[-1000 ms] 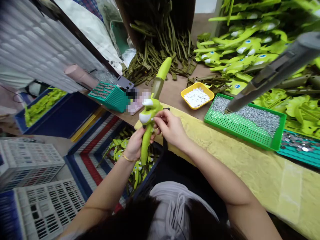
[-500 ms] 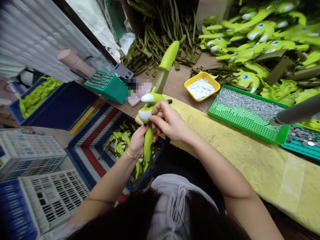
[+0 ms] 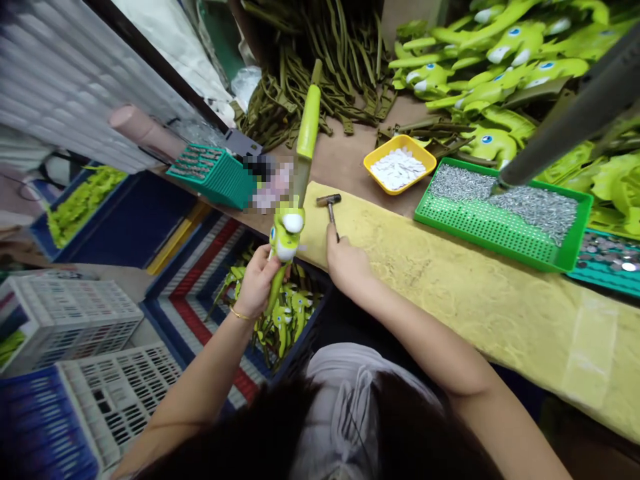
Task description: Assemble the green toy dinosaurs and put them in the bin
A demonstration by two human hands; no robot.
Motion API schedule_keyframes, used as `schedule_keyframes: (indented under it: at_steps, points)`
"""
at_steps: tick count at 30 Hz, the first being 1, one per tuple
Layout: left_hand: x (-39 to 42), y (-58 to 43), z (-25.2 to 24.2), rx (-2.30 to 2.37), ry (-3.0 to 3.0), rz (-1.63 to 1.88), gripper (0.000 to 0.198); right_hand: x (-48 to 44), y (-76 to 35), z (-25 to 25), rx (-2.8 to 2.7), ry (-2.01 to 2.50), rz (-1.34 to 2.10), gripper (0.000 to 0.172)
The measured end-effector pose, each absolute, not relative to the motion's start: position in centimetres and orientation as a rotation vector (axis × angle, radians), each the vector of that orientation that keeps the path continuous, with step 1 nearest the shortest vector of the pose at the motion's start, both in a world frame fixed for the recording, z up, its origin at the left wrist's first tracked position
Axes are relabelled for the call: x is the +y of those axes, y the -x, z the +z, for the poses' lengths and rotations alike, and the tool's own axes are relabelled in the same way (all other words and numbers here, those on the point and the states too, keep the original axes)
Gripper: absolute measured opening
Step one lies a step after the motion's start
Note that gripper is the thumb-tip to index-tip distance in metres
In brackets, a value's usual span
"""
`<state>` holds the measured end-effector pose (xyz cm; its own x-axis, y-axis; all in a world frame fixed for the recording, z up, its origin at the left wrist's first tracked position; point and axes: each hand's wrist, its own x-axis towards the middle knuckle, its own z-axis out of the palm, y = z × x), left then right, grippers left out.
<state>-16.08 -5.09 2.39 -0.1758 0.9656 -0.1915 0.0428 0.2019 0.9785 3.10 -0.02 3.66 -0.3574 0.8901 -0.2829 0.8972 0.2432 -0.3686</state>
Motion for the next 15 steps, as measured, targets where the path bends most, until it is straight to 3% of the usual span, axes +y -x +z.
schedule_keyframes:
  at_steps: [4,7,12,15]
  points:
    - [-8.2,18.1,1.4,1.661,-1.091,1.057,0.065,-1.0,-7.0,4.1,2.367,-2.197,-0.909,0.052]
    - [-10.9,19.1,0.2,1.837,-1.158,0.949,0.067,-2.4,-10.0,3.0,2.602,-2.422,-1.036,0.049]
    - [-13.5,19.1,-0.9,2.019,-1.431,0.616,0.096,-5.5,-10.7,1.8,3.016,-2.276,-1.123,0.043]
    - [-13.9,19.2,-0.6,2.145,-1.660,0.208,0.097,-6.8,-9.9,1.5,3.082,-2.315,-1.006,0.041]
